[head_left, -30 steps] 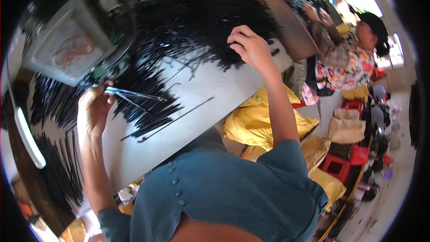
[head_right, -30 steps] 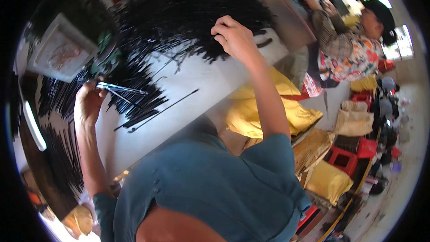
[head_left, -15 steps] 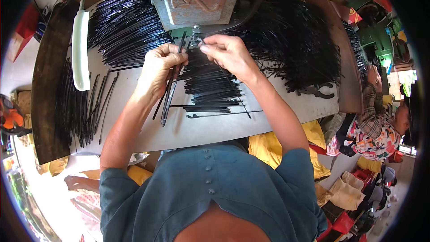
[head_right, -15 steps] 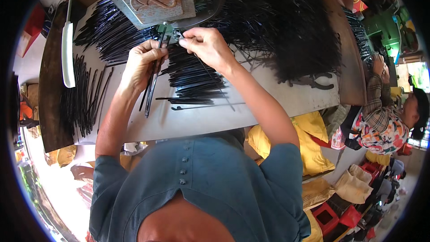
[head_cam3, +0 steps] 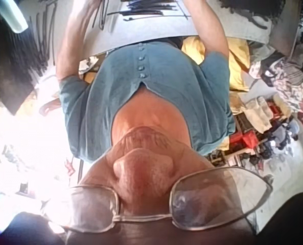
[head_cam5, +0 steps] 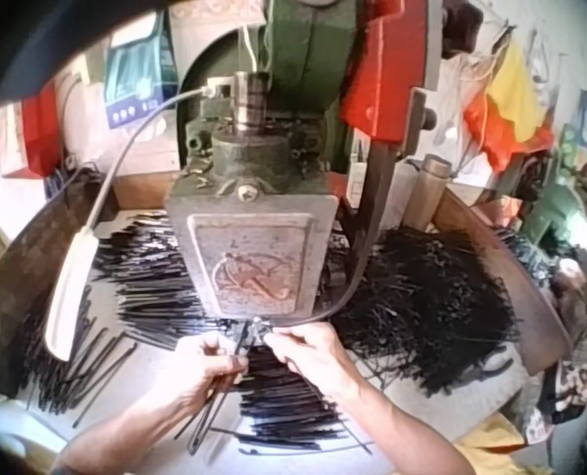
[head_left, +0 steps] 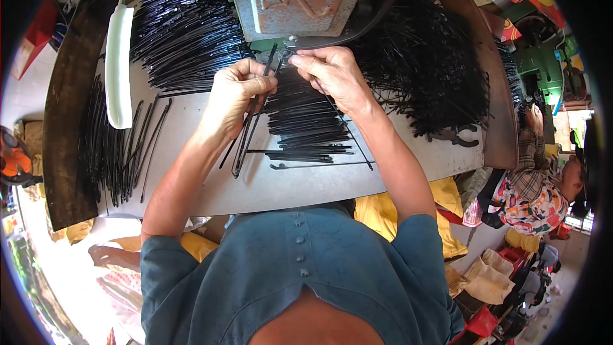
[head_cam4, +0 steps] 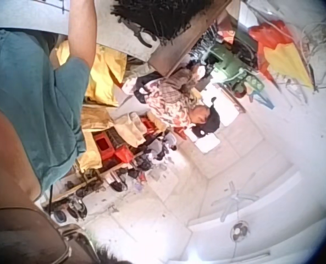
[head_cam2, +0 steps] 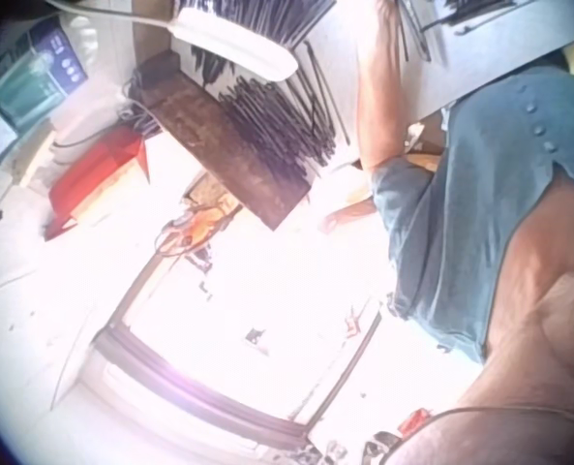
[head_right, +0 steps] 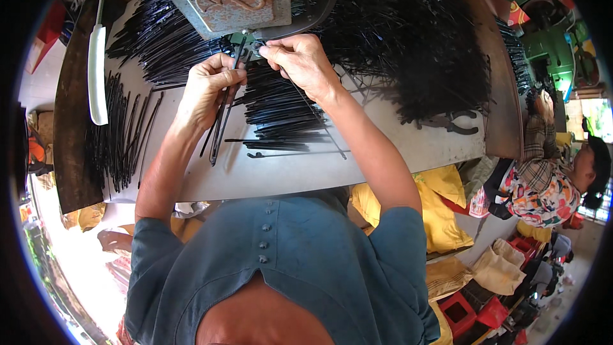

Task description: The person inserts black rods into an industrial machine by hand.

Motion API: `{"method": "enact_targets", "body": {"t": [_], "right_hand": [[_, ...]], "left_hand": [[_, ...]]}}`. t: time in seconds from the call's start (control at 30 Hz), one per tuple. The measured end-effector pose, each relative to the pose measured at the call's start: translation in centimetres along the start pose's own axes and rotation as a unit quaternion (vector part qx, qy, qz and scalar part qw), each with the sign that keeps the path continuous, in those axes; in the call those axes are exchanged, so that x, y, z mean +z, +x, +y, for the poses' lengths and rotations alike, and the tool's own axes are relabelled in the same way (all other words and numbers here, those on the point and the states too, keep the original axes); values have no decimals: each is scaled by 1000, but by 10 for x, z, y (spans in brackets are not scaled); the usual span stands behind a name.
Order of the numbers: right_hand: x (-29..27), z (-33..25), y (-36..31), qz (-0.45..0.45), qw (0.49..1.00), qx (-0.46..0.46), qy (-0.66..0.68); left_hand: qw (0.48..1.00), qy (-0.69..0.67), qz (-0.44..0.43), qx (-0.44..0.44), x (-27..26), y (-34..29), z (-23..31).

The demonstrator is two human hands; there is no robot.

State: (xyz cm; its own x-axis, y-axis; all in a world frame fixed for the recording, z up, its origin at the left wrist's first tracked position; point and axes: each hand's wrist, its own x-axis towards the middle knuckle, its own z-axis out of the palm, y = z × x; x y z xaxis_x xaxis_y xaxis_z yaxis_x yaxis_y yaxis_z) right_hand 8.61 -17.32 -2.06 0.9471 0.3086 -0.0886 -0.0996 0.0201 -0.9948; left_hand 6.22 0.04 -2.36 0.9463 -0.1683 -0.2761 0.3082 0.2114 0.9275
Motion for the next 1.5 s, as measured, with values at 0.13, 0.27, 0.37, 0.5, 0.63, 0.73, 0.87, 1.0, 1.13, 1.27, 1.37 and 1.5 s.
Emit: {"method": "enact_targets", "body": {"t": [0.13,0.27,0.37,0.5,0.63,0.73,0.87,1.0,1.13,1.27,1.37,1.5], "right_hand": [[0,3,1,-1,1000,0,1],[2,1,0,5,1000,16,18],[7,-2,-2,10,998,48,50],[5,-2,-5,17,993,93,75],[6,0,-16,-2,989,103,103],[11,1,-16,6,989,76,126],[18,4,-12,30,987,50,148],[22,5,-9,40,987,40,148],[24,9,-6,43,989,24,140],[26,10,-4,50,990,18,131],[25,8,-3,52,989,26,134],[27,4,-2,56,990,35,127]], "left_hand": [[1000,12,15,-1,2,1,-1],[1000,14,12,10,1,2,-3],[999,33,12,23,1,1,-3],[996,89,12,21,1,-4,4],[997,81,-10,-17,-6,-8,6],[998,63,-14,-13,-4,-7,3],[1000,25,-8,11,2,-2,-3],[1000,-1,-1,29,4,4,-10],[999,-13,-1,37,5,7,-14],[999,-12,0,40,7,5,-13],[999,28,11,38,10,4,-3],[997,46,-3,56,5,9,1]]}}
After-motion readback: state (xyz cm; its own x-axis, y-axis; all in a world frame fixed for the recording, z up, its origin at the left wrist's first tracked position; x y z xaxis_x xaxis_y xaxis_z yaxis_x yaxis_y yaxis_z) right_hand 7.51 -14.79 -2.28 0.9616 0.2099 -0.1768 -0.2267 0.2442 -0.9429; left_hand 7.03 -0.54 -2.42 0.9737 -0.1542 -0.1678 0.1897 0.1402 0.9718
